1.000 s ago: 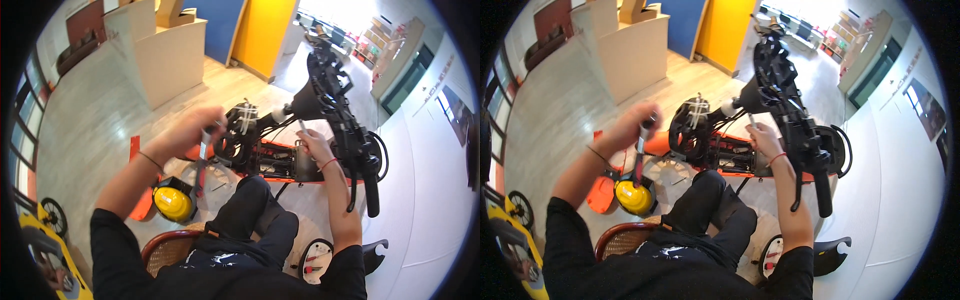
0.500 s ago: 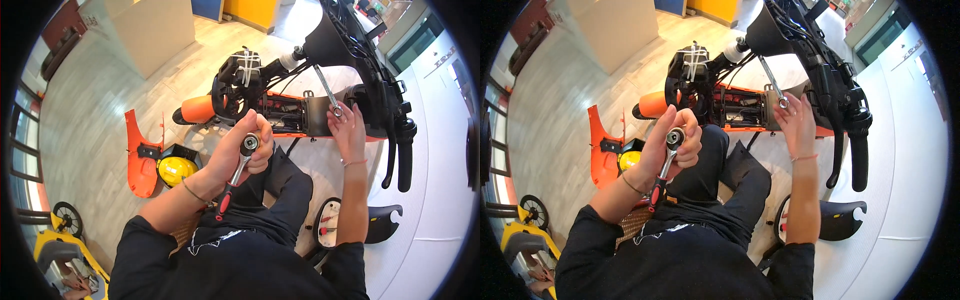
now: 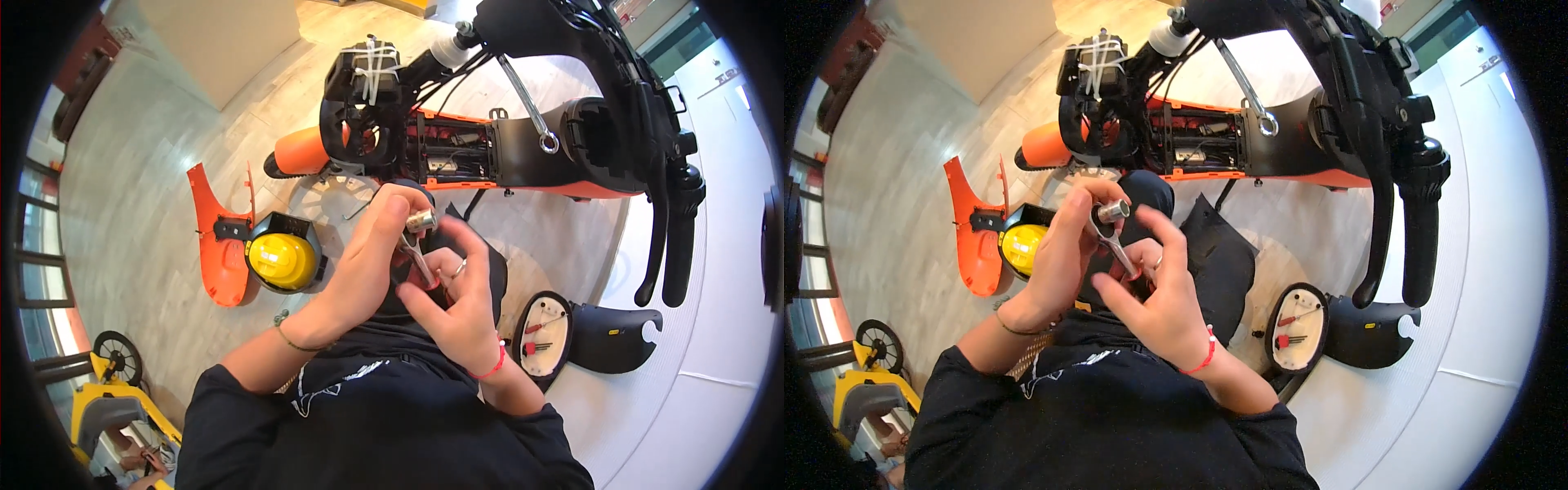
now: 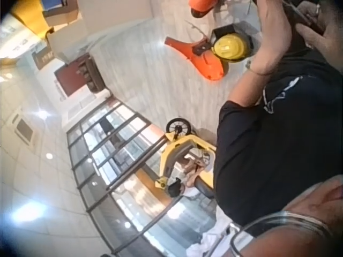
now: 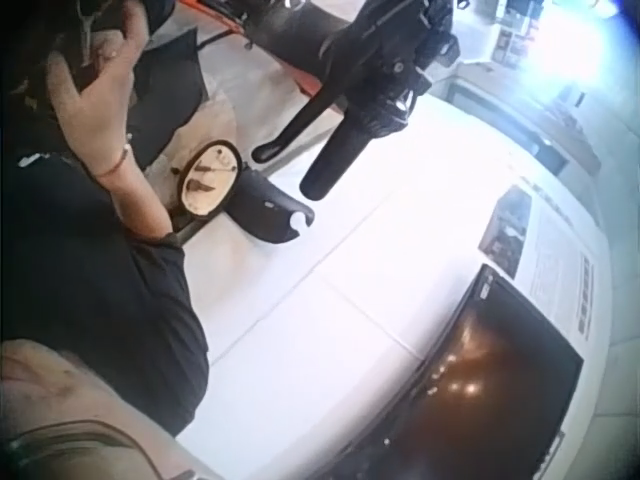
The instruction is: Using hand tools to maintain and repair the front assembly and handlebars of a scooter.
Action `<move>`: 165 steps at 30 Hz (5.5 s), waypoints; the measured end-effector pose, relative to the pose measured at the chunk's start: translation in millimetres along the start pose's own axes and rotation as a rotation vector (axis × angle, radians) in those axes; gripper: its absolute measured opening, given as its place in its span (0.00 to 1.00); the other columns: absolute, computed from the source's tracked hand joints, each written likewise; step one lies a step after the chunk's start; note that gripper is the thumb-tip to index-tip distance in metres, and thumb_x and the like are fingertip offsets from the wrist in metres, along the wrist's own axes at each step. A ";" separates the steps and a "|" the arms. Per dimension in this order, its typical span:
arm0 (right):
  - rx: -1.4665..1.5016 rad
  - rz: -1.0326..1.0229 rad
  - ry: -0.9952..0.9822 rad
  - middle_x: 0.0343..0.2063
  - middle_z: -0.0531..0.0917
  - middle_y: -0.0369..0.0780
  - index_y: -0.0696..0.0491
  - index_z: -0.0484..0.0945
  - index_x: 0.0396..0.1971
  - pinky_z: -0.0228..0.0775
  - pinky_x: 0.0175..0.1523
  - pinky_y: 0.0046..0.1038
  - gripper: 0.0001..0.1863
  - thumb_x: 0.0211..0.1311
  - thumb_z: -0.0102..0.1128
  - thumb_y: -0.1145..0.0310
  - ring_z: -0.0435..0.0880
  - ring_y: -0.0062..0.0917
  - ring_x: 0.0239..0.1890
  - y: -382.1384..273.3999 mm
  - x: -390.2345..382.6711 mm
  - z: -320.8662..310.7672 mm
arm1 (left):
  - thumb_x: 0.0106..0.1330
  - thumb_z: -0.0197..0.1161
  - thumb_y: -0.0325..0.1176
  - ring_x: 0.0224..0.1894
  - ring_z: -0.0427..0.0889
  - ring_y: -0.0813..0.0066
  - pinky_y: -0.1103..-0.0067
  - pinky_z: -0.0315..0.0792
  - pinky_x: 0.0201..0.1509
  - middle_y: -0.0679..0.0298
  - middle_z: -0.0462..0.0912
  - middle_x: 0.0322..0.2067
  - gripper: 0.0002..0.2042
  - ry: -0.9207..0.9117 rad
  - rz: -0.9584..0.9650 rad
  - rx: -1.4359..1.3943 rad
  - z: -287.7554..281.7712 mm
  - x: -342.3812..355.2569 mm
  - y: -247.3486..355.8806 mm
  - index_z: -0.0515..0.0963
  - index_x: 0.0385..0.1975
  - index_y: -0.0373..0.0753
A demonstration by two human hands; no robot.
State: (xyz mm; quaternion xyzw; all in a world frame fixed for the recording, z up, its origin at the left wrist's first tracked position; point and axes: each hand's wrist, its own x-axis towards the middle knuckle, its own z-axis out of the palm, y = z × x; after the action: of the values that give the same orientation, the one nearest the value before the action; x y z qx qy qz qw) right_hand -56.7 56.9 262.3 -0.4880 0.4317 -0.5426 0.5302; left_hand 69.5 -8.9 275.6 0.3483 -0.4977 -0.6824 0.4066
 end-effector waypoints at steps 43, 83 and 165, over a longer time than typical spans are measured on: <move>0.651 0.284 -0.241 0.33 0.73 0.41 0.44 0.36 0.68 0.51 0.16 0.11 0.39 0.61 0.44 0.79 0.59 0.09 0.13 -17.5 -1.8 -25.0 | 0.67 0.50 0.28 0.27 0.70 0.83 0.85 0.67 0.33 0.67 0.71 0.27 0.19 -0.109 -0.019 -0.229 9.2 -25.0 5.8 0.61 0.57 0.35; 0.590 0.260 -0.079 0.45 0.74 0.40 0.42 0.36 0.67 0.54 0.18 0.12 0.38 0.62 0.42 0.80 0.60 0.08 0.15 -17.6 -10.8 -20.4 | 0.60 0.57 0.22 0.29 0.72 0.90 0.89 0.67 0.32 0.68 0.73 0.29 0.13 -0.014 0.030 -0.145 28.5 -20.3 -2.3 0.63 0.42 0.35; -0.242 0.236 -0.058 0.21 0.77 0.35 0.63 0.70 0.45 0.57 0.21 0.12 0.15 0.67 0.43 0.66 0.67 0.10 0.15 -53.0 168.6 -126.3 | 0.70 0.46 0.38 0.11 0.63 0.85 0.86 0.57 0.12 0.69 0.66 0.16 0.11 0.198 0.248 -0.010 3.4 177.5 32.4 0.67 0.32 0.36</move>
State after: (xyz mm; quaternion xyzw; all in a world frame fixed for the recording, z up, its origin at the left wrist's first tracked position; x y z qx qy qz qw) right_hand -183.0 -113.9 307.7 -0.5095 0.5329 -0.4062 0.5398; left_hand -2.4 -173.2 295.2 0.3478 -0.4910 -0.5916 0.5366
